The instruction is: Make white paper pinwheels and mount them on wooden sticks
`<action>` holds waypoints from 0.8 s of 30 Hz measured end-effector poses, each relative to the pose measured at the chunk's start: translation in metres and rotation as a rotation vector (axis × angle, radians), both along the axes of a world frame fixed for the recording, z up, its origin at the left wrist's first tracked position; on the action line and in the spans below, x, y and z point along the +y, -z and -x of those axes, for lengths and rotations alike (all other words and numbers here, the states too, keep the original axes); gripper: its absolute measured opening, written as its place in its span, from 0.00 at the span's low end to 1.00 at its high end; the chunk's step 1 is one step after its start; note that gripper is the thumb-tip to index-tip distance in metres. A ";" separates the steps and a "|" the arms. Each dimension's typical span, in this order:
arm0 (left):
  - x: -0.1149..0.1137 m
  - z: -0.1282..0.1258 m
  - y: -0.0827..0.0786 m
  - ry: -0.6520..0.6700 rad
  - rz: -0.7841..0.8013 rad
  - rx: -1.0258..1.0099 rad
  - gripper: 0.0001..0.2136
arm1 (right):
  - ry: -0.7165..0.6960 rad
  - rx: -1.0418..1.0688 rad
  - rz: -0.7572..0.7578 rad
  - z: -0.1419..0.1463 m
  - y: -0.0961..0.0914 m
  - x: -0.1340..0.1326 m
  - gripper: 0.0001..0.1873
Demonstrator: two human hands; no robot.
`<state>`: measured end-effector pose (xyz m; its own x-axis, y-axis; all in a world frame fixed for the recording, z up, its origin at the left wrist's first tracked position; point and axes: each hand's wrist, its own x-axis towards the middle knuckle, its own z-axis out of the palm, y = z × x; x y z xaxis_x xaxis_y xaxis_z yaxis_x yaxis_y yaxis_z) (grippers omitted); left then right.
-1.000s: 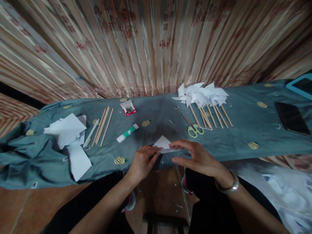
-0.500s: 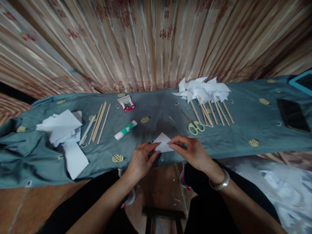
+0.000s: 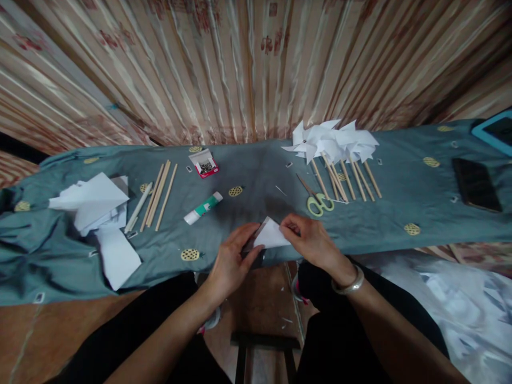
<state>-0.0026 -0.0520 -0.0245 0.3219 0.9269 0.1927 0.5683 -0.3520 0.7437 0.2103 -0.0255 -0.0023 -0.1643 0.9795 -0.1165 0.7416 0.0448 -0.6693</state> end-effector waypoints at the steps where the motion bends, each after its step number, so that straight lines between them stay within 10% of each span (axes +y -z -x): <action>1: -0.003 0.000 -0.002 0.029 -0.103 0.049 0.17 | 0.004 -0.018 -0.049 0.001 0.004 -0.001 0.05; 6: -0.026 -0.010 -0.006 0.267 -0.415 0.316 0.17 | -0.016 -0.048 -0.332 0.006 0.022 -0.008 0.07; 24: -0.038 -0.015 0.015 0.362 -0.288 0.610 0.26 | 0.032 -0.065 -0.444 0.014 0.036 -0.005 0.06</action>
